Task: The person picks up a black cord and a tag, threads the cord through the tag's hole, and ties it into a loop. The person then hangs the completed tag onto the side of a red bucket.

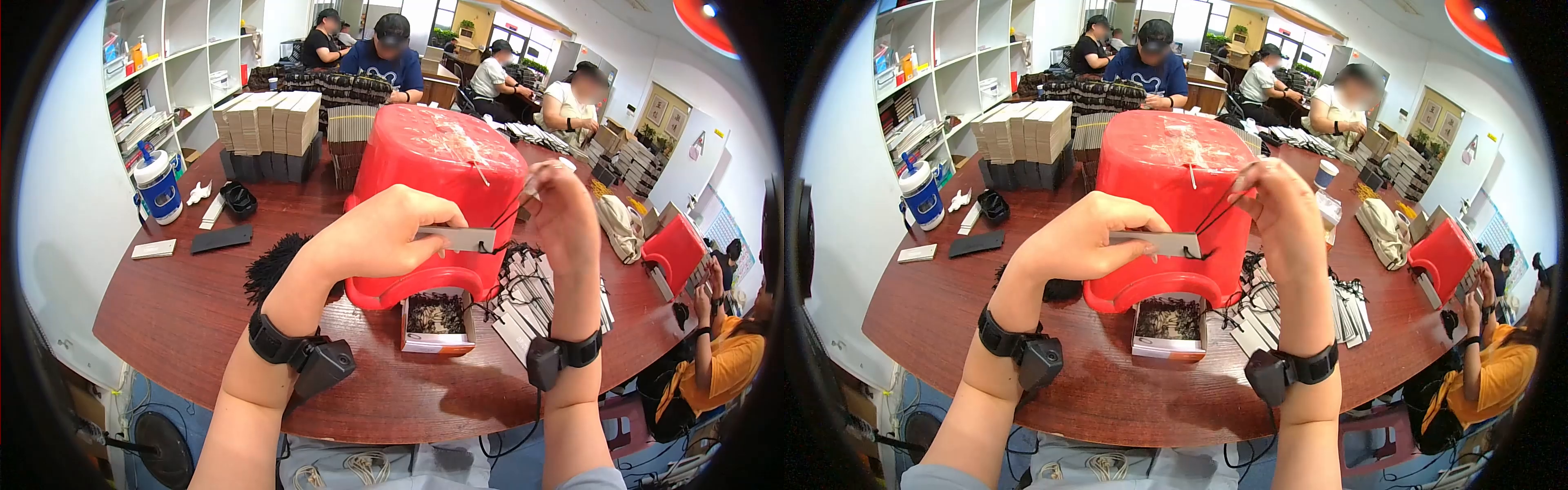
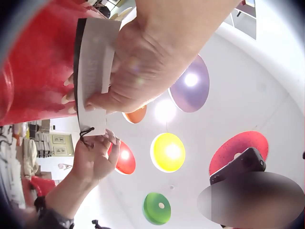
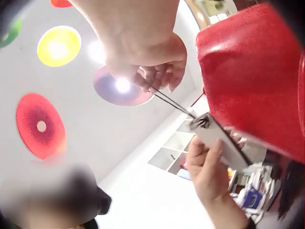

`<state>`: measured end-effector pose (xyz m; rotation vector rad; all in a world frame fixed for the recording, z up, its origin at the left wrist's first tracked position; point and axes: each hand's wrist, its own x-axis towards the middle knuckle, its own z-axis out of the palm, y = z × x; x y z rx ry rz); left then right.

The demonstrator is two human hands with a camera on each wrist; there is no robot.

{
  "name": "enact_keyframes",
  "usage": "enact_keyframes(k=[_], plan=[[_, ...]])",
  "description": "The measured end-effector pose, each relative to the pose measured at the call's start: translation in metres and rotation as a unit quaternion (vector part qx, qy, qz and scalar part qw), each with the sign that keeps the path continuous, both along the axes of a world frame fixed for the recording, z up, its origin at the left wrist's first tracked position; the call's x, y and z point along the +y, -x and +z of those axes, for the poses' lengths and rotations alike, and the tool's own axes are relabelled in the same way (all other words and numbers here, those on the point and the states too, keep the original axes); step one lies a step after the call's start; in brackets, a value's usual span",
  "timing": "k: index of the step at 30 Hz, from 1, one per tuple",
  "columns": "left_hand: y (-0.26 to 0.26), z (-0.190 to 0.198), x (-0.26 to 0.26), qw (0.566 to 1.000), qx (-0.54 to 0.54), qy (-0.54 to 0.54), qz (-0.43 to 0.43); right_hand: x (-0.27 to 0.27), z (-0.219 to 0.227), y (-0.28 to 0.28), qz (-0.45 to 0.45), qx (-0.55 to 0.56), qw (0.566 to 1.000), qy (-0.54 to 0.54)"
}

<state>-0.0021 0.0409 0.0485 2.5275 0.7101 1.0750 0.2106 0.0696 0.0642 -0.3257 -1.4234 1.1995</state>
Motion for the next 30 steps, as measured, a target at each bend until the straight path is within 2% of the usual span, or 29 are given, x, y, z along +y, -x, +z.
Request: enact_keyframes(k=[1,2,4,5,6,8,9,10,11,12,14,15,16,18,20,21,22,23,24,25,26,27,28,29,30], plan=[[0.000,0.000,0.000,1.000,0.000,0.010,0.004,0.001,-0.001,-0.006,0.051,0.054,0.997,0.015],[0.000,0.000,0.000,1.000,0.000,0.011,0.004,-0.001,0.000,-0.009,0.051,0.054,0.997,0.017],[-0.001,-0.001,0.000,0.986,-0.079,0.145,-0.004,-0.011,0.007,-0.013,0.243,0.202,0.949,0.001],[-0.002,-0.002,0.001,0.970,-0.136,0.195,-0.050,-0.019,0.007,-0.011,0.251,0.266,0.931,0.020],[-0.004,0.000,-0.001,0.970,-0.135,0.195,-0.051,-0.025,0.007,-0.010,0.250,0.267,0.930,0.020],[-0.006,0.006,-0.009,0.926,-0.197,0.302,-0.115,-0.034,0.007,-0.010,0.196,0.203,0.959,-0.042],[-0.009,0.007,-0.012,0.921,-0.213,0.309,-0.106,-0.035,0.003,-0.010,0.018,0.048,0.987,-0.152],[-0.009,0.008,-0.015,0.920,-0.213,0.310,-0.106,-0.040,-0.001,-0.008,0.018,0.048,0.987,-0.152],[-0.010,0.008,-0.017,0.916,-0.218,0.319,-0.107,-0.047,-0.003,-0.003,-0.071,-0.070,0.975,-0.198],[-0.012,0.009,-0.019,0.911,-0.222,0.329,-0.108,-0.052,-0.004,0.002,-0.160,-0.186,0.939,-0.240],[-0.019,0.006,-0.025,0.917,-0.213,0.322,-0.103,-0.058,-0.002,0.005,-0.262,-0.331,0.856,-0.297],[-0.022,0.005,-0.027,0.922,-0.205,0.314,-0.096,-0.044,-0.011,0.010,-0.241,-0.227,0.879,-0.342],[-0.023,0.007,-0.029,0.921,-0.202,0.317,-0.098,-0.044,-0.010,0.006,-0.245,-0.227,0.880,-0.338],[-0.024,0.011,-0.033,0.910,-0.164,0.375,-0.073,-0.049,-0.001,-0.002,-0.271,-0.083,0.936,-0.207],[-0.022,0.011,-0.033,0.899,-0.166,0.397,-0.080,-0.039,0.009,-0.020,-0.274,0.053,0.943,-0.182],[-0.021,0.011,-0.032,0.905,-0.172,0.384,-0.059,-0.033,0.012,-0.029,-0.316,0.085,0.928,-0.178],[-0.021,0.011,-0.030,0.911,-0.177,0.370,-0.038,-0.035,0.008,-0.032,-0.318,0.086,0.928,-0.177],[-0.023,0.007,-0.027,0.930,-0.165,0.329,0.010,-0.042,0.004,-0.034,-0.336,0.069,0.909,-0.238],[-0.024,0.005,-0.026,0.930,-0.164,0.330,0.010,-0.053,0.002,-0.034,-0.352,0.051,0.886,-0.299],[-0.026,0.003,-0.025,0.940,-0.148,0.305,0.029,-0.067,0.000,-0.035,-0.277,0.008,0.890,-0.362],[-0.028,0.002,-0.024,0.949,-0.132,0.281,0.048,-0.070,0.001,-0.036,-0.278,0.008,0.891,-0.360],[-0.031,0.001,-0.026,0.949,-0.131,0.284,0.047,-0.072,0.000,-0.038,-0.239,0.002,0.891,-0.386],[-0.033,0.001,-0.029,0.939,-0.134,0.317,0.015,-0.074,-0.002,-0.042,-0.202,-0.003,0.890,-0.409],[-0.037,-0.001,-0.031,0.926,-0.135,0.352,-0.017,-0.066,-0.002,-0.051,-0.289,0.036,0.899,-0.326],[-0.042,-0.004,-0.033,0.923,-0.130,0.361,-0.021,-0.060,0.010,-0.046,-0.359,0.068,0.917,-0.158]])
